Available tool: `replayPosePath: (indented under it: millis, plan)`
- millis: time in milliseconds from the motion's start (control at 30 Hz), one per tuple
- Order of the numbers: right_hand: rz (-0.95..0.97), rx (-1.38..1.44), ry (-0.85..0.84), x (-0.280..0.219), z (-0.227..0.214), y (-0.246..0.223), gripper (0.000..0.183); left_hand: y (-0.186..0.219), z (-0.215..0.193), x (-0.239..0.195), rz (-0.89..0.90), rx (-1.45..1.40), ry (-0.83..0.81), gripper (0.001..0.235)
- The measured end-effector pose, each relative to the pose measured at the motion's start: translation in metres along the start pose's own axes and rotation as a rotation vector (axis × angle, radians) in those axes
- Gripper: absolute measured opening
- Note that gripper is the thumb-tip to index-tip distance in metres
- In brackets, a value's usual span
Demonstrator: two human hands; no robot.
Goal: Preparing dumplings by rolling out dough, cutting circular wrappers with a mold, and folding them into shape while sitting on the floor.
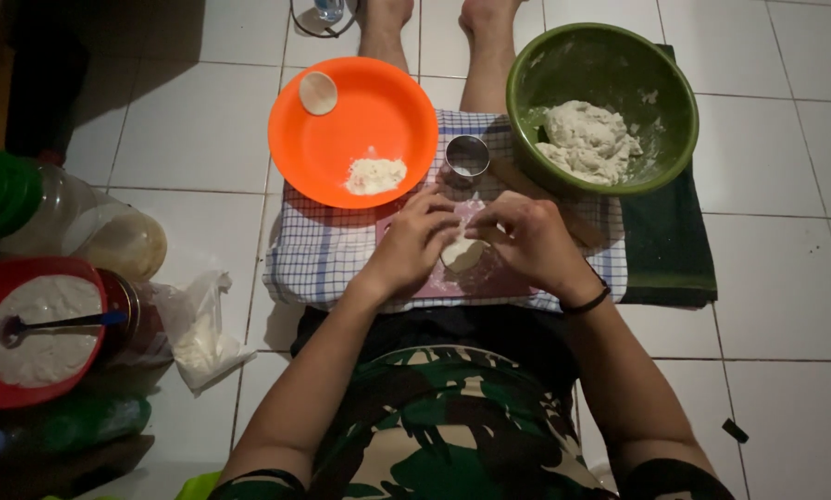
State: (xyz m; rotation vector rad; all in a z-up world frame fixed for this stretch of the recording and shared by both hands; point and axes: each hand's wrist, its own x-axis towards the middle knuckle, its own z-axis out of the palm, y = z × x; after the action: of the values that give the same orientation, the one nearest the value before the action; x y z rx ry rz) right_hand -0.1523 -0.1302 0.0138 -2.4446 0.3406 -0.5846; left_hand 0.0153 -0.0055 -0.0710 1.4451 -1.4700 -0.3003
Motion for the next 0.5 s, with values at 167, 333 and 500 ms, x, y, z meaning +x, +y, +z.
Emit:
replayPosePath:
  millis: [167, 333, 500]
  plan:
    - [0.077, 0.085, 0.133, -0.006, 0.005, 0.007, 0.009, -0.011, 0.009, -0.001, 0.022, 0.017, -0.004, 0.022]
    - [0.211, 0.168, 0.211, -0.014, 0.007, 0.020, 0.008, -0.023, 0.014, 0.002, -0.007, 0.004, -0.032, 0.016]
    - [0.272, 0.189, 0.250, -0.013, -0.004, 0.011, 0.007, -0.008, 0.005, 0.014, 0.032, 0.020, -0.039, 0.011]
